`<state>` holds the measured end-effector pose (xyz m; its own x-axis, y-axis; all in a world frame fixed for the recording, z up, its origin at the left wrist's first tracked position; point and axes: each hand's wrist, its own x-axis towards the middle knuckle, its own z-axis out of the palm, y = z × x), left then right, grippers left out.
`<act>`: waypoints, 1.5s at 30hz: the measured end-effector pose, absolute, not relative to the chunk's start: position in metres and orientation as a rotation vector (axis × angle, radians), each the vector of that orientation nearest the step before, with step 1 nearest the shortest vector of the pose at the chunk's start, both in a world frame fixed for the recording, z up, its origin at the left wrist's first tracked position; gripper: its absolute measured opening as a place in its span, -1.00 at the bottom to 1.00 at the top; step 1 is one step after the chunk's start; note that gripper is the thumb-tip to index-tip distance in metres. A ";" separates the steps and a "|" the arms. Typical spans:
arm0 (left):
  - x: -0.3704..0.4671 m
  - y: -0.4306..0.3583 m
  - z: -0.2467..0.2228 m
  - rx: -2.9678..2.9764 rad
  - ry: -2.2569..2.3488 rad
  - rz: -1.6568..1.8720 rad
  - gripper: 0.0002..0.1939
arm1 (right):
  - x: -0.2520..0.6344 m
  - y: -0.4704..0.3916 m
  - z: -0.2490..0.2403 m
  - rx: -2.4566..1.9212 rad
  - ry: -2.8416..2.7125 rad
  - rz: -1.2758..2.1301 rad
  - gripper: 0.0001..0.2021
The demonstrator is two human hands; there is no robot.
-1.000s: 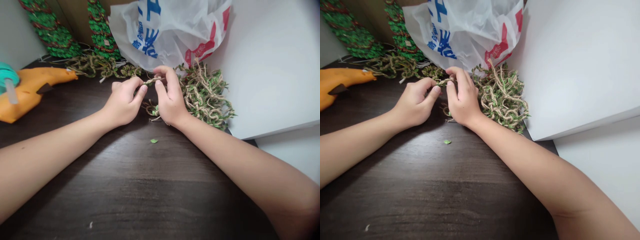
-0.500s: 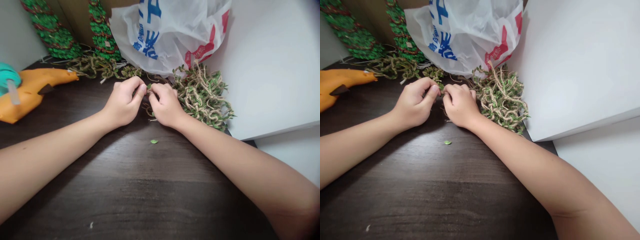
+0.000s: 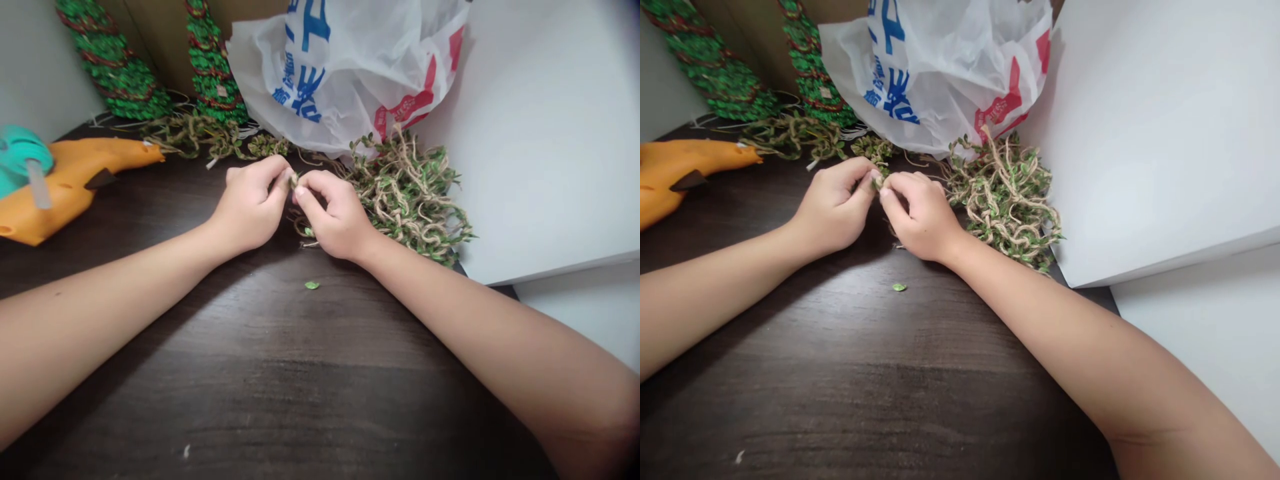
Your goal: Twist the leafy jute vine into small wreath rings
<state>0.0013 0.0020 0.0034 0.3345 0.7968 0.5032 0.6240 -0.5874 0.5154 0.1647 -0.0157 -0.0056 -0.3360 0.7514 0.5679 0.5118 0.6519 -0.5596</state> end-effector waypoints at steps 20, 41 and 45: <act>0.001 0.000 0.004 2.319 1.342 1.219 -0.74 | 0.170 -0.003 -0.015 -1.167 -1.688 0.259 -0.63; 0.004 -0.004 0.006 2.516 1.304 0.942 -0.69 | 0.167 -0.013 -0.008 -1.105 -1.746 0.293 -0.66; 0.004 -0.005 0.007 2.543 1.205 0.924 -0.68 | 0.167 -0.009 -0.011 -1.164 -1.823 0.291 -0.68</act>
